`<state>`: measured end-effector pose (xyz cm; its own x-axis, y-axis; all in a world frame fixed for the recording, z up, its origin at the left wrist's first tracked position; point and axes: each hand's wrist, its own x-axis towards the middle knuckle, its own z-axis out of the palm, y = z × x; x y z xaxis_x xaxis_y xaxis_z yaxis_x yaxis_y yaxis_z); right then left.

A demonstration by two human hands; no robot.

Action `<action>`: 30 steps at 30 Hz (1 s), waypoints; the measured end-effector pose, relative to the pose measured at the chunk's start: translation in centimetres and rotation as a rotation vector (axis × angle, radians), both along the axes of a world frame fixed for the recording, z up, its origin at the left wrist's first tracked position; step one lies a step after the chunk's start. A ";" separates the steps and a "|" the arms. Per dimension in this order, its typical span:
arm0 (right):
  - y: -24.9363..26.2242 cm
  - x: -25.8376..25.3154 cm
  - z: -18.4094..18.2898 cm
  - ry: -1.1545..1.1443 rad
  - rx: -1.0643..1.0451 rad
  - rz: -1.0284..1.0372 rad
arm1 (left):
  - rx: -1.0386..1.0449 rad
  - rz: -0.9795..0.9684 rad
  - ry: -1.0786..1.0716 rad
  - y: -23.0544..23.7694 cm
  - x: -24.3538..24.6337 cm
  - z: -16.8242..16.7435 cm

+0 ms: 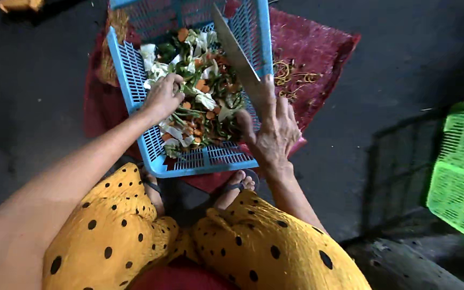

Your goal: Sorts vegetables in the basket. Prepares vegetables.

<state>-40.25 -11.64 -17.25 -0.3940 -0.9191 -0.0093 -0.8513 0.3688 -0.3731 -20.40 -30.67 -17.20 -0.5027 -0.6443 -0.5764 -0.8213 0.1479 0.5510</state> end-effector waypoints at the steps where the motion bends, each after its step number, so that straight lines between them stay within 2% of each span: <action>1: 0.0 0.1 0.0 -0.006 -0.022 -0.027 | -0.023 -0.032 0.003 -0.2 0.3 -0.2; 3: -0.1 0.2 0.0 -0.018 -0.066 -0.098 | -0.057 -0.160 -0.047 0.3 1.2 -0.9; 6: -0.2 -1.1 -0.4 -0.163 -0.109 -0.225 | -0.169 -0.523 -0.161 2.7 3.0 -2.8; 8: 0.2 -3.3 -1.2 -0.287 -0.177 -0.315 | -0.228 -0.734 -0.167 4.3 4.3 -4.4; 10: 0.9 -6.2 -2.0 -0.356 -0.231 -0.392 | -0.254 -0.831 -0.154 5.2 5.2 -5.0; 13: 2.1 -9.9 -4.0 -0.316 -0.240 -0.568 | -0.412 -0.810 -0.014 4.9 5.6 -6.1; 16: 3.2 -11.3 -6.3 -0.287 -0.135 -0.724 | -0.529 -0.818 0.024 3.5 4.7 -7.5; 21: 4.0 -11.4 -9.8 -0.261 -0.013 -0.633 | -0.591 -0.789 -0.048 3.1 2.5 -8.4; 24: 3.5 -11.1 -9.5 -0.202 -0.055 -0.583 | -0.585 -0.772 -0.061 2.4 2.0 -7.9; 27: 2.8 -11.1 -7.9 -0.173 -0.143 -0.559 | -0.634 -0.752 0.026 1.6 2.3 -8.0; 30: 2.3 -10.2 -5.9 -0.093 -0.249 -0.495 | -0.532 -0.775 -0.018 1.4 2.4 -7.7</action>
